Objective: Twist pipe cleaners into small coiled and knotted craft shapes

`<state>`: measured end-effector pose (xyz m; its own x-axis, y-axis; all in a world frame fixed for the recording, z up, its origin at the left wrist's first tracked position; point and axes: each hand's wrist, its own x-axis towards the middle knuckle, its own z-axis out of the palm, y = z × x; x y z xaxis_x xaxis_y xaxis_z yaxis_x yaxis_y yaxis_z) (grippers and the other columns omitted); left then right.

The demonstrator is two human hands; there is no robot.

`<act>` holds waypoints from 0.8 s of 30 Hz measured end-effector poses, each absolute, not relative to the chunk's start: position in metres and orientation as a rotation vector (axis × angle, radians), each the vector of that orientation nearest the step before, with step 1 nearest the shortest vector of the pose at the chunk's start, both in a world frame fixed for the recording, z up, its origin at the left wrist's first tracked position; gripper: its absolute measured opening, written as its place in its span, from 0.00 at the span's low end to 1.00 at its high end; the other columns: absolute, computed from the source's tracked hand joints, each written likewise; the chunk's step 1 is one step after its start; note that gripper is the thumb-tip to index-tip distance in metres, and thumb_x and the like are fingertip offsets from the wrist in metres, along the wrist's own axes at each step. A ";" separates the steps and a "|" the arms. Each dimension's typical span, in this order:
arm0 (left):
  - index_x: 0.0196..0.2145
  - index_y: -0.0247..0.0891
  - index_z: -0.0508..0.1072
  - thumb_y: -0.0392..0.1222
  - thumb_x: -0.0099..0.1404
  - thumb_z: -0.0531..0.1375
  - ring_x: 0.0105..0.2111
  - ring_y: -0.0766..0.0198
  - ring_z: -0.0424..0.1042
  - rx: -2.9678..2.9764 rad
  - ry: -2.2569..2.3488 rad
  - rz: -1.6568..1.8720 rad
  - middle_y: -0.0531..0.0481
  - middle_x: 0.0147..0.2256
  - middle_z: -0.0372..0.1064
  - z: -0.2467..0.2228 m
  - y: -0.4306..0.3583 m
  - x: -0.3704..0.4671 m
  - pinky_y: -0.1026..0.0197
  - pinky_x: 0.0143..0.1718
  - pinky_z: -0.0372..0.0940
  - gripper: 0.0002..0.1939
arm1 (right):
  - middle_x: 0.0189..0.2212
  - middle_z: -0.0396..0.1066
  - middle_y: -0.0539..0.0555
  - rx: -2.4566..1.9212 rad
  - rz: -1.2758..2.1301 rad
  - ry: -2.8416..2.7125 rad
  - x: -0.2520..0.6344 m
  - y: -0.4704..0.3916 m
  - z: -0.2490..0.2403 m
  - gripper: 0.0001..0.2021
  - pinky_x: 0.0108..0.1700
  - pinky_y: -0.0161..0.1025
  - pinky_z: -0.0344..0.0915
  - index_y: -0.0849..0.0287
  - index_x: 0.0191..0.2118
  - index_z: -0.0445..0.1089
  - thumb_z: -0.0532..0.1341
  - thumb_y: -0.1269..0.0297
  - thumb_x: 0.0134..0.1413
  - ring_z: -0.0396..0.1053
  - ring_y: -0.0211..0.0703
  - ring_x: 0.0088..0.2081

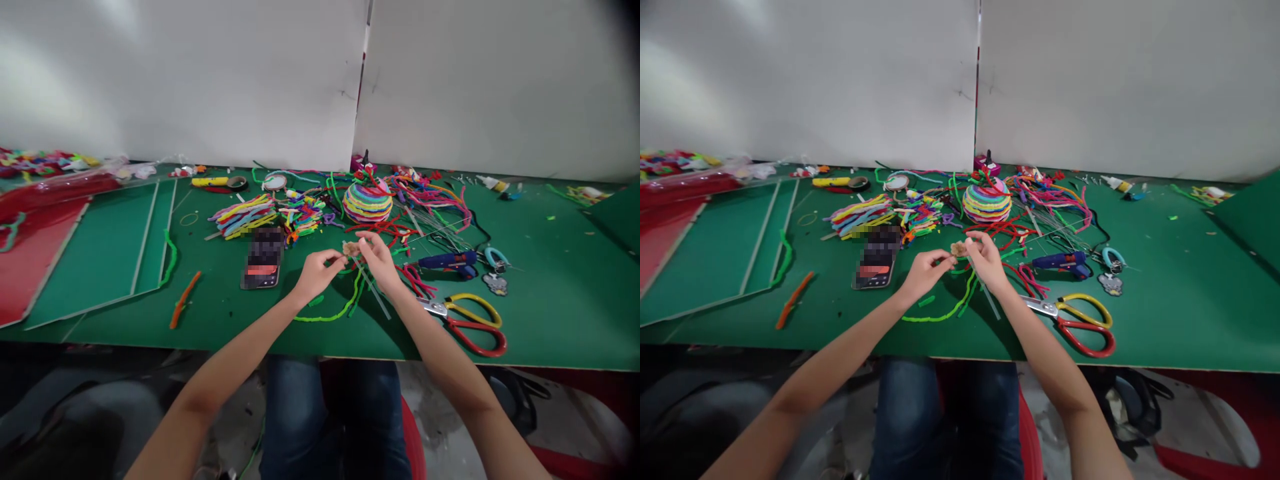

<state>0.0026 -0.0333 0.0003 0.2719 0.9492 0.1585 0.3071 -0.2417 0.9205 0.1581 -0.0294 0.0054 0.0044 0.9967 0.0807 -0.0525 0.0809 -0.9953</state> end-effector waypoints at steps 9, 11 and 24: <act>0.29 0.35 0.74 0.46 0.61 0.56 0.27 0.66 0.70 1.728 1.088 0.898 0.51 0.26 0.73 0.001 -0.034 0.002 0.67 0.28 0.61 0.13 | 0.20 0.63 0.47 -1.118 1.051 -1.513 0.163 -0.031 0.006 0.22 0.28 0.35 0.57 0.58 0.25 0.66 0.58 0.42 0.49 0.58 0.34 0.24; 0.30 0.35 0.73 0.47 0.62 0.55 0.28 0.66 0.70 1.718 1.068 0.891 0.51 0.27 0.73 0.001 -0.035 0.004 0.66 0.30 0.62 0.13 | 0.19 0.61 0.46 -1.136 1.048 -1.524 0.161 -0.031 0.005 0.21 0.27 0.35 0.55 0.58 0.23 0.63 0.59 0.43 0.49 0.56 0.33 0.23; 0.28 0.35 0.73 0.44 0.59 0.59 0.24 0.70 0.65 1.789 1.142 1.002 0.53 0.26 0.71 0.000 -0.039 0.007 0.67 0.25 0.58 0.09 | 0.20 0.58 0.47 -1.145 1.069 -1.382 0.154 -0.034 -0.001 0.26 0.28 0.35 0.55 0.57 0.22 0.59 0.54 0.36 0.48 0.55 0.33 0.24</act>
<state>0.0074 -0.0393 -0.0002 0.2871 0.9355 0.2061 0.3260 -0.2978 0.8973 0.1540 -0.0343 -0.0013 -0.0457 0.9868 0.1554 0.0977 0.1593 -0.9824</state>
